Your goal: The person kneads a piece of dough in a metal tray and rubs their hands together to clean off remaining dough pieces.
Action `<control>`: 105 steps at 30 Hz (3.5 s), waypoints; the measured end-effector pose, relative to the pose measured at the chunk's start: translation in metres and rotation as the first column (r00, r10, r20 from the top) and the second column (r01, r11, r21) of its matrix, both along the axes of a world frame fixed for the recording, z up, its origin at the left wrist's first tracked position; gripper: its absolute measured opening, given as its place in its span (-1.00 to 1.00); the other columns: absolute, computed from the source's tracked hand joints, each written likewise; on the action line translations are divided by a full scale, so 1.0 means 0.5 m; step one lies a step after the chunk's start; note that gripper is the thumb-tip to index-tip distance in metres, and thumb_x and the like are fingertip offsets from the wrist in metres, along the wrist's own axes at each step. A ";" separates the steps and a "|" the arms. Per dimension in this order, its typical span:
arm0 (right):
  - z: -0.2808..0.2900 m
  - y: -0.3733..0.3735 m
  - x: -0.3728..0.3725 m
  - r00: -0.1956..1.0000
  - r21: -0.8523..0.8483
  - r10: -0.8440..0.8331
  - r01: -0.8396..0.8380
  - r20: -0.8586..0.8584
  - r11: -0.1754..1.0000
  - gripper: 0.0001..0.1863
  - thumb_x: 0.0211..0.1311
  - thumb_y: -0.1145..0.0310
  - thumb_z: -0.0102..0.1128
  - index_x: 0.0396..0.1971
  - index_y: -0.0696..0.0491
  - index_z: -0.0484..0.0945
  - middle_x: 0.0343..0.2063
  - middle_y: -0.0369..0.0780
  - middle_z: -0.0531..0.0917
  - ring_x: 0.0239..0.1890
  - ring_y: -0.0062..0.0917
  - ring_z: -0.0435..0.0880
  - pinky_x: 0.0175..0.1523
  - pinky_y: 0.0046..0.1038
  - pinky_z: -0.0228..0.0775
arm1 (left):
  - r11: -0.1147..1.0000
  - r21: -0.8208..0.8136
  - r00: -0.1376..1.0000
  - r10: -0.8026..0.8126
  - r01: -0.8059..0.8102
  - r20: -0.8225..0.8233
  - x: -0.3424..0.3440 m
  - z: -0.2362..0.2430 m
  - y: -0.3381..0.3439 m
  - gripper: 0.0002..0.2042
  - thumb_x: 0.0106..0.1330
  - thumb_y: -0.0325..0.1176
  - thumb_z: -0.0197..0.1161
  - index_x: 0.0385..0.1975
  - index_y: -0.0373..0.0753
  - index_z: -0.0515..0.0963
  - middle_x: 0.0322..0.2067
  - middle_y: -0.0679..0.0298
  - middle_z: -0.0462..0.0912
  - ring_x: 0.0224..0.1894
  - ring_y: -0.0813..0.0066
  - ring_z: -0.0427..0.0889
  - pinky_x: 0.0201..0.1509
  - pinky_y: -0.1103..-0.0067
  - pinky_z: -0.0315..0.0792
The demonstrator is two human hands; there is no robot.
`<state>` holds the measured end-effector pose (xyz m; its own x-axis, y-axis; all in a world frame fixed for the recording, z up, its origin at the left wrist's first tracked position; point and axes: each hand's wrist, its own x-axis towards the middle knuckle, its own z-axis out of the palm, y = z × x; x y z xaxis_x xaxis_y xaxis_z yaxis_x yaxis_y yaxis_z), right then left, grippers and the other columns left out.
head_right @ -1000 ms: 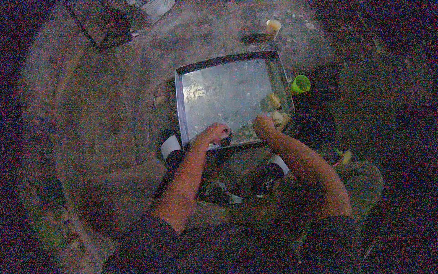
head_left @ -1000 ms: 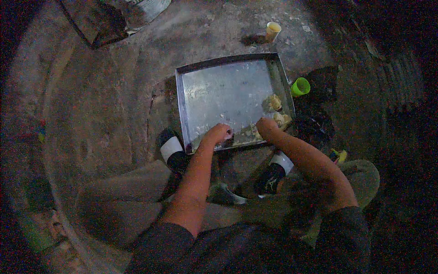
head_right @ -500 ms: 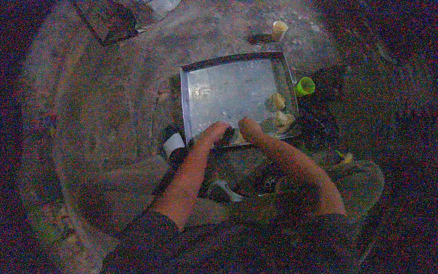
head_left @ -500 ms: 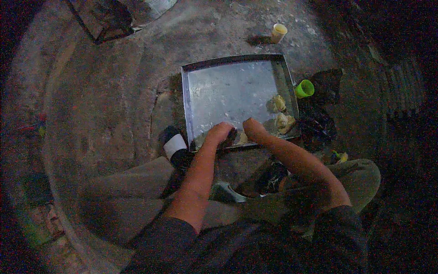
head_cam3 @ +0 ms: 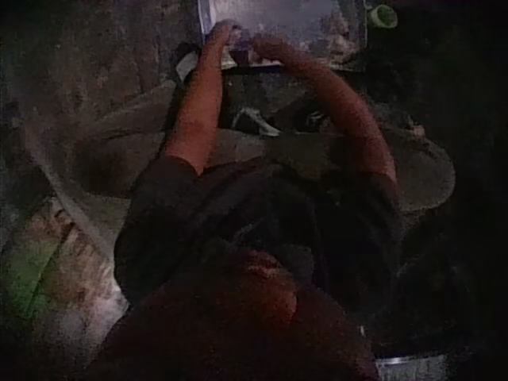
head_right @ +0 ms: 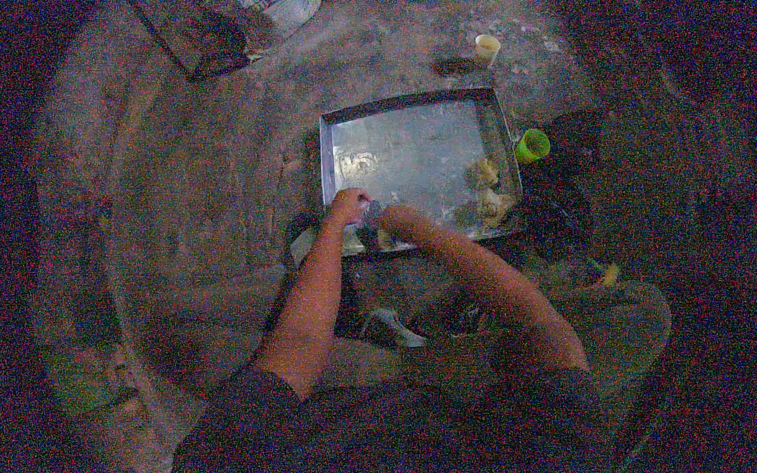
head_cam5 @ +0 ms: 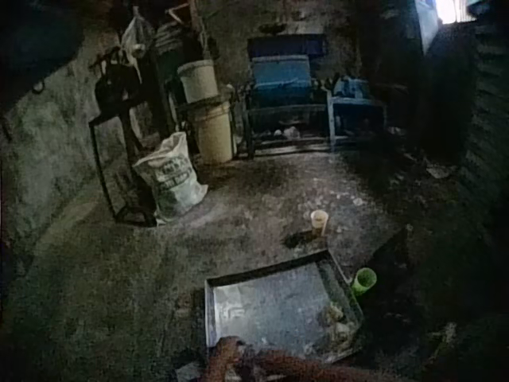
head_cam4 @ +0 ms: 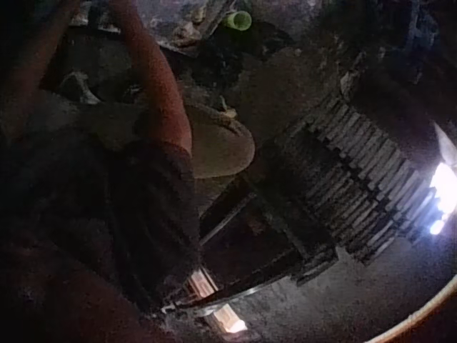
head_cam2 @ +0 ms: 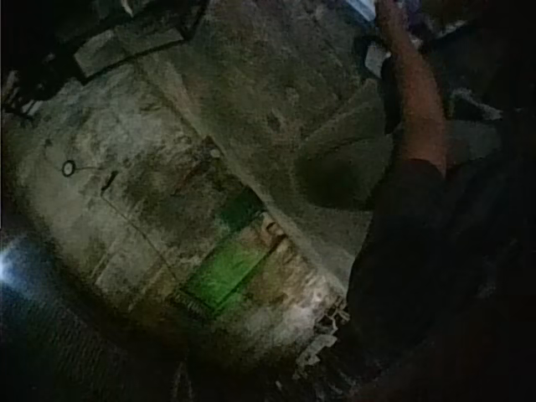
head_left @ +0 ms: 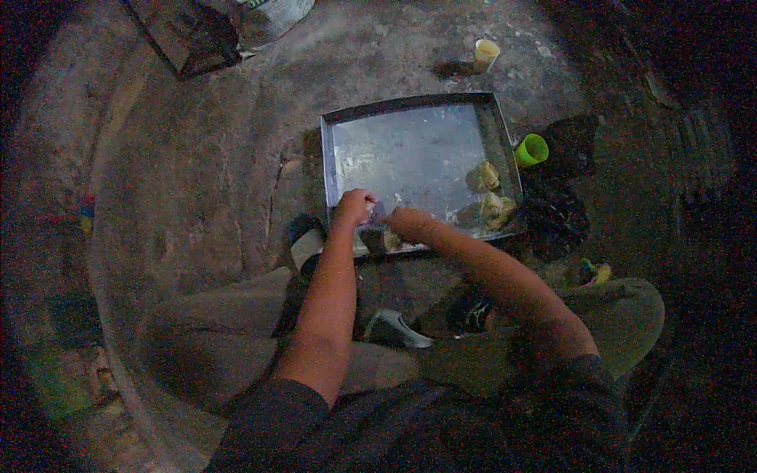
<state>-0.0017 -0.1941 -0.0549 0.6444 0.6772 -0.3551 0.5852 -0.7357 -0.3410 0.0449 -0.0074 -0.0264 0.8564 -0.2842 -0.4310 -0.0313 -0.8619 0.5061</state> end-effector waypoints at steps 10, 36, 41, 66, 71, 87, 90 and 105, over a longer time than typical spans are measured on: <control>0.118 -0.040 -0.059 0.933 -0.110 -0.290 0.272 -0.211 0.956 -0.80 0.09 0.32 0.11 -0.32 0.06 0.60 -0.37 -0.08 0.64 -0.23 -0.18 0.65 -0.21 -0.16 0.51 | 1.000 -0.005 0.993 -0.026 0.026 -0.111 -0.035 -0.025 0.022 -0.82 -0.08 -0.46 0.35 -0.42 -0.23 0.61 -0.38 0.12 0.66 -0.34 0.23 0.66 -0.24 0.42 0.51; 0.085 -0.166 0.066 0.897 0.235 -0.433 0.441 -0.088 0.866 -0.75 0.04 0.21 0.17 -0.46 0.11 0.63 -0.41 -0.02 0.63 -0.38 -0.16 0.64 -0.27 -0.15 0.47 | 0.876 0.295 0.869 -0.229 0.381 -0.439 -0.136 -0.182 -0.128 -0.69 -0.14 -0.29 0.37 -0.32 -0.19 0.64 -0.25 0.09 0.65 -0.19 0.11 0.64 -0.15 0.29 0.50; -0.018 -0.227 0.037 0.809 -0.060 -0.584 0.588 0.064 0.807 -0.78 -0.04 0.30 0.20 -0.47 0.15 0.63 -0.41 -0.02 0.64 -0.34 -0.16 0.65 -0.24 -0.18 0.50 | 0.985 0.100 0.976 -0.119 0.139 -0.185 -0.139 -0.119 -0.230 -0.75 -0.14 -0.39 0.31 -0.39 -0.26 0.61 -0.33 0.01 0.64 -0.22 0.05 0.62 -0.12 0.30 0.49; 0.042 -0.216 -0.001 0.831 0.086 -0.553 0.547 0.067 0.833 -0.35 -0.08 0.37 0.30 0.12 0.01 0.36 -0.16 0.05 0.52 -0.12 -0.10 0.54 -0.04 -0.19 0.45 | 0.909 -0.102 0.915 0.401 -0.403 -0.041 -0.103 0.018 -0.095 -0.89 0.15 -0.39 0.16 -0.40 -0.27 0.55 -0.43 0.10 0.63 -0.34 0.20 0.64 -0.25 0.38 0.52; 0.042 -0.198 0.045 0.836 0.147 -0.542 0.549 -0.090 0.823 -0.40 0.04 0.29 0.20 0.15 -0.01 0.32 -0.08 0.04 0.49 -0.11 -0.11 0.54 -0.01 -0.22 0.44 | 0.247 -0.630 0.645 0.537 -0.737 -0.544 -0.090 -0.167 -0.030 -0.87 0.21 -0.49 0.08 -0.28 -0.35 0.48 -0.44 0.17 0.61 -0.39 0.40 0.63 -0.29 0.52 0.53; 0.057 -0.031 0.007 0.936 0.213 -0.335 0.350 -0.103 0.912 -0.72 0.20 0.21 0.00 -0.15 -0.04 0.57 -0.15 0.00 0.57 -0.11 -0.11 0.57 -0.08 -0.18 0.47 | 0.912 -0.006 0.848 0.384 -0.411 0.366 -0.128 0.034 -0.007 -0.84 0.27 -0.38 0.08 -0.23 -0.25 0.52 -0.37 0.08 0.60 -0.30 0.03 0.58 -0.20 0.29 0.44; 0.080 -0.104 0.091 0.892 0.216 -0.419 0.448 -0.168 0.868 -0.70 0.17 0.18 0.05 -0.22 0.01 0.61 -0.30 0.02 0.61 -0.18 -0.17 0.60 -0.09 -0.21 0.47 | 0.926 0.041 0.846 0.323 -0.374 0.425 -0.124 0.048 -0.016 -0.85 0.27 -0.37 0.07 -0.27 -0.27 0.51 -0.39 0.05 0.60 -0.30 0.01 0.57 -0.21 0.25 0.43; 0.124 -0.005 -0.144 0.958 -0.028 -0.286 0.287 0.013 0.958 -0.51 0.27 0.21 -0.12 0.20 -0.02 0.27 0.11 0.15 0.31 0.01 0.03 0.46 -0.15 -0.13 0.54 | 0.911 -0.142 0.848 0.412 -0.387 0.334 -0.136 0.048 -0.094 -0.76 0.27 -0.46 -0.03 -0.10 -0.26 0.46 -0.22 0.00 0.59 -0.16 -0.02 0.55 -0.08 0.23 0.41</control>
<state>-0.0739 -0.1966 0.0069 0.8131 0.4533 -0.3652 0.3515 -0.8824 -0.3127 -0.0233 -0.0542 -0.0025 0.9924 0.0975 -0.0751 0.1231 -0.8028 0.5835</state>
